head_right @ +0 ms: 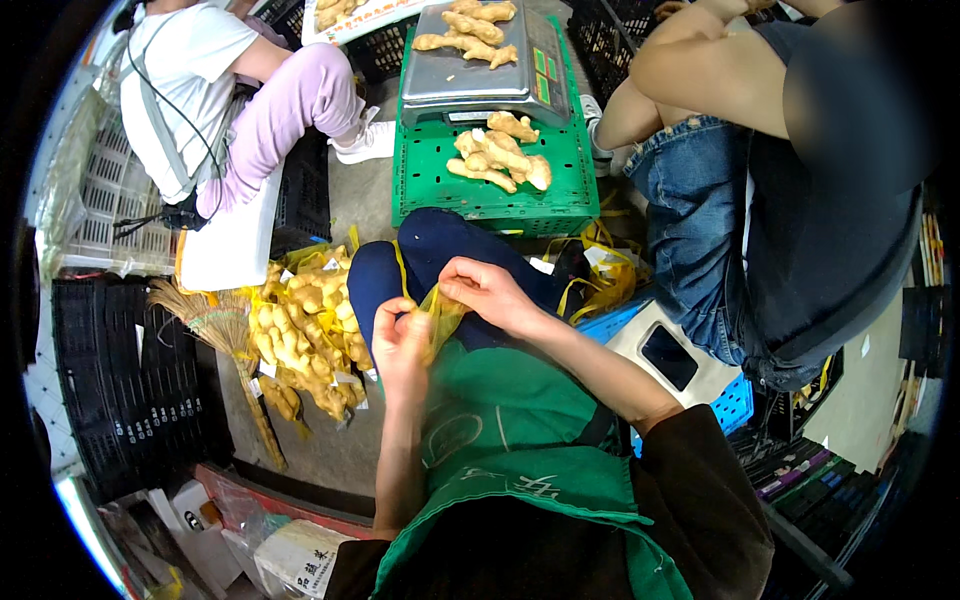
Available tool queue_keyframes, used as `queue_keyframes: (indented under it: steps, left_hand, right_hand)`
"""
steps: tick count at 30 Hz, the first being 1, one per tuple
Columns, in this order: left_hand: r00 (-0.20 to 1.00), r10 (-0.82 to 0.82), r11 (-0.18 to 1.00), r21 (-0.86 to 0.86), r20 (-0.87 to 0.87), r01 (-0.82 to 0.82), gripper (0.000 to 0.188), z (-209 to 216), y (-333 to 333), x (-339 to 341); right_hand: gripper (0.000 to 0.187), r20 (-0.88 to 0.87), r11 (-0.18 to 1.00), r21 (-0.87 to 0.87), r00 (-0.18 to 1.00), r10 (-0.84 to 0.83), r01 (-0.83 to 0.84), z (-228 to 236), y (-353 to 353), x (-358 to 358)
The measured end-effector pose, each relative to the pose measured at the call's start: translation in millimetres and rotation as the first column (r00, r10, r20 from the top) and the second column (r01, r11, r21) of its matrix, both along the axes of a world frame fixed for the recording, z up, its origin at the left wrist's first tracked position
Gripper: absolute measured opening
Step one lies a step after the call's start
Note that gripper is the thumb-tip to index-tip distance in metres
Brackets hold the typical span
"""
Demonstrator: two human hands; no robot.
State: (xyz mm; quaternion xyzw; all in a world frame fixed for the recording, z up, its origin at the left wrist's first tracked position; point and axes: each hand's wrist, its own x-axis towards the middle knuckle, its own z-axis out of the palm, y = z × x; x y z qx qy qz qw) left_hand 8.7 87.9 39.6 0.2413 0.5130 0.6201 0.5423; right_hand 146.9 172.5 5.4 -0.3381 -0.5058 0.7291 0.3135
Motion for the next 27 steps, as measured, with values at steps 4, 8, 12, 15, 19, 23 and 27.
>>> queue_keyframes:
  steps: [4, 8, 12, 15, 19, 23, 27]
  left_hand:
    - [0.842, 0.066, 0.998, 0.029, -0.536, -0.06, 0.019, -17, 5, -6]
    - [0.754, 0.163, 0.983, 0.041, -0.636, -0.178, 0.005, -24, 12, -19]
    - [0.95, 0.277, 0.96, 0.006, 0.141, -0.281, 0.005, -1, 22, -5]
    - [0.895, 0.065, 0.997, 0.014, 0.442, -0.08, 0.007, -1, 16, -2]
    - [0.994, -0.102, 0.99, -0.089, 0.038, 0.105, 0.006, -17, 11, 5]
    - [0.924, 0.131, 0.991, 0.052, -0.36, -0.12, 0.004, -48, 20, -16]
    - [0.987, 0.139, 0.986, -0.081, -0.084, -0.146, 0.006, -15, 36, -18]
  right_hand:
    - [0.013, -0.343, 0.9, -0.435, 0.919, -0.192, 0.025, 16, -10, -7]
    - [0.011, -0.421, 0.941, -0.337, 0.899, -0.122, -0.031, 18, -6, 6]
    - [0.015, 0.164, 0.977, 0.213, 0.985, -0.051, 0.015, 24, -5, 3]
    - [0.01, 0.35, 0.841, 0.54, 0.898, -0.266, 0.038, 8, 3, 7]
    - [0.016, 0.085, 0.957, -0.041, 0.955, -0.283, 0.287, -13, 13, 0]
    - [0.014, -0.236, 0.917, -0.394, 0.958, -0.162, 0.058, -1, -4, 2]
    - [0.014, -0.057, 0.975, -0.201, 0.993, -0.108, 0.094, 23, -7, -6]
